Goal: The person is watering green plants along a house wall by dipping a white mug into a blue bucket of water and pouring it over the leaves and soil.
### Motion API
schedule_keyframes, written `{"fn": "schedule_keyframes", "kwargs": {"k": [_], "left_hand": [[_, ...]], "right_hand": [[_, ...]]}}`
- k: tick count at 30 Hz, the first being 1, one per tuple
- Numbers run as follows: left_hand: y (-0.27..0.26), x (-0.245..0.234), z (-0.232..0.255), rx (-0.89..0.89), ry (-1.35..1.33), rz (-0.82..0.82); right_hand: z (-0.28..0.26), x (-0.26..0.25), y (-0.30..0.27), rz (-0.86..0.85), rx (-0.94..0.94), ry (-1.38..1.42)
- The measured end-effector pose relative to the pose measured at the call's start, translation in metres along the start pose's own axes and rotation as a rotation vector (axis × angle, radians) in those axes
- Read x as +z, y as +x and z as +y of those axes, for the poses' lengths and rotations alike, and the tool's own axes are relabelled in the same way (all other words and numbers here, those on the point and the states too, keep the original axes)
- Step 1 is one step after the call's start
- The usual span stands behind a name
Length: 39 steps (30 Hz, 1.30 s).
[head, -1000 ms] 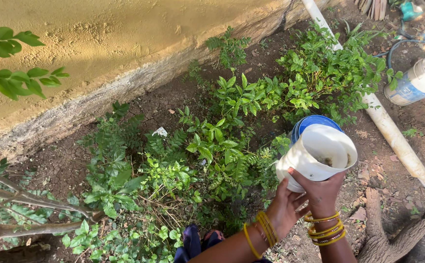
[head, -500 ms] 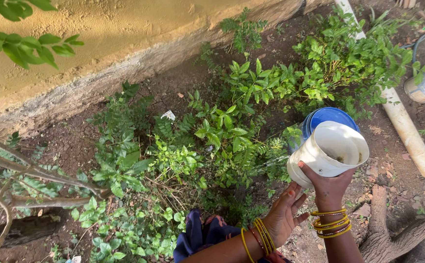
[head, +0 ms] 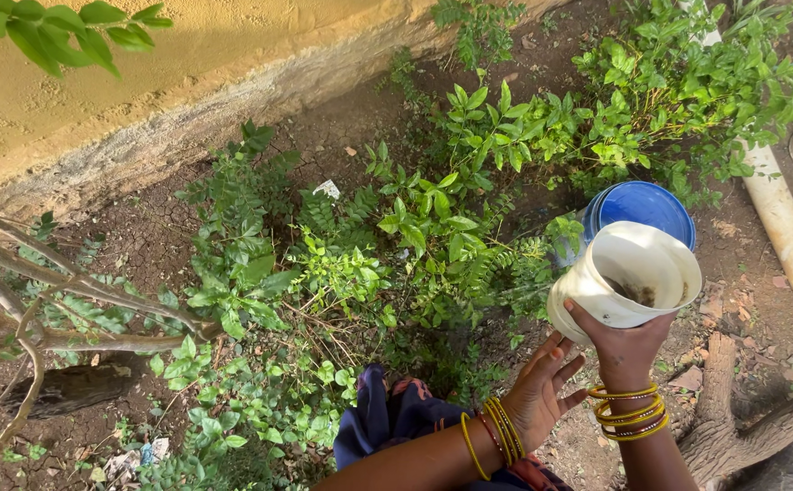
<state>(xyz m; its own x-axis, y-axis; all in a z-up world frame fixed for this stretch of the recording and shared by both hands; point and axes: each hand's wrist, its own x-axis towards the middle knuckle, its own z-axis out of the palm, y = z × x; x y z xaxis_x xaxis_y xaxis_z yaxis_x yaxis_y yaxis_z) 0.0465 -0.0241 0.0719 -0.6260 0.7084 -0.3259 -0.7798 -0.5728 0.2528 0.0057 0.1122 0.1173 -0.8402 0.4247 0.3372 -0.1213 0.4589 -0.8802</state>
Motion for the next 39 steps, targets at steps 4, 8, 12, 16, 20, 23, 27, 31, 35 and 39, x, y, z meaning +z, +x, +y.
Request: {"fn": "schedule_keyframes", "kwargs": {"k": [4,8,12,16,20,23,27,31,35,39], "left_hand": [[0.000,-0.003,-0.005,-0.028,0.014,0.000],[0.003,-0.009,-0.015,-0.069,0.080,-0.005],[0.005,-0.030,-0.037,-0.170,0.109,0.065],[-0.001,-0.066,-0.065,-0.426,0.284,0.229],[-0.014,-0.089,-0.086,-0.611,0.391,0.286],[-0.027,-0.098,-0.096,-0.608,0.365,0.272],[-0.040,-0.101,-0.101,-0.688,0.403,0.273],[-0.049,-0.101,-0.104,-0.704,0.428,0.262],[-0.051,-0.101,-0.108,-0.717,0.410,0.260],[-0.053,-0.100,-0.108,-0.718,0.456,0.239]], "right_hand": [[0.000,-0.004,-0.003,0.015,0.002,0.068],[0.001,-0.013,-0.011,0.062,-0.008,0.013],[0.006,-0.031,-0.023,0.113,0.035,0.021],[0.008,-0.050,-0.046,0.146,0.052,-0.007],[0.010,-0.064,-0.076,0.185,0.114,-0.064],[0.009,-0.068,-0.094,0.225,0.121,-0.039],[0.003,-0.069,-0.115,0.247,0.176,-0.058],[-0.002,-0.067,-0.130,0.263,0.215,-0.042],[-0.009,-0.064,-0.137,0.255,0.208,-0.149],[-0.016,-0.059,-0.137,0.237,0.222,-0.144]]}}
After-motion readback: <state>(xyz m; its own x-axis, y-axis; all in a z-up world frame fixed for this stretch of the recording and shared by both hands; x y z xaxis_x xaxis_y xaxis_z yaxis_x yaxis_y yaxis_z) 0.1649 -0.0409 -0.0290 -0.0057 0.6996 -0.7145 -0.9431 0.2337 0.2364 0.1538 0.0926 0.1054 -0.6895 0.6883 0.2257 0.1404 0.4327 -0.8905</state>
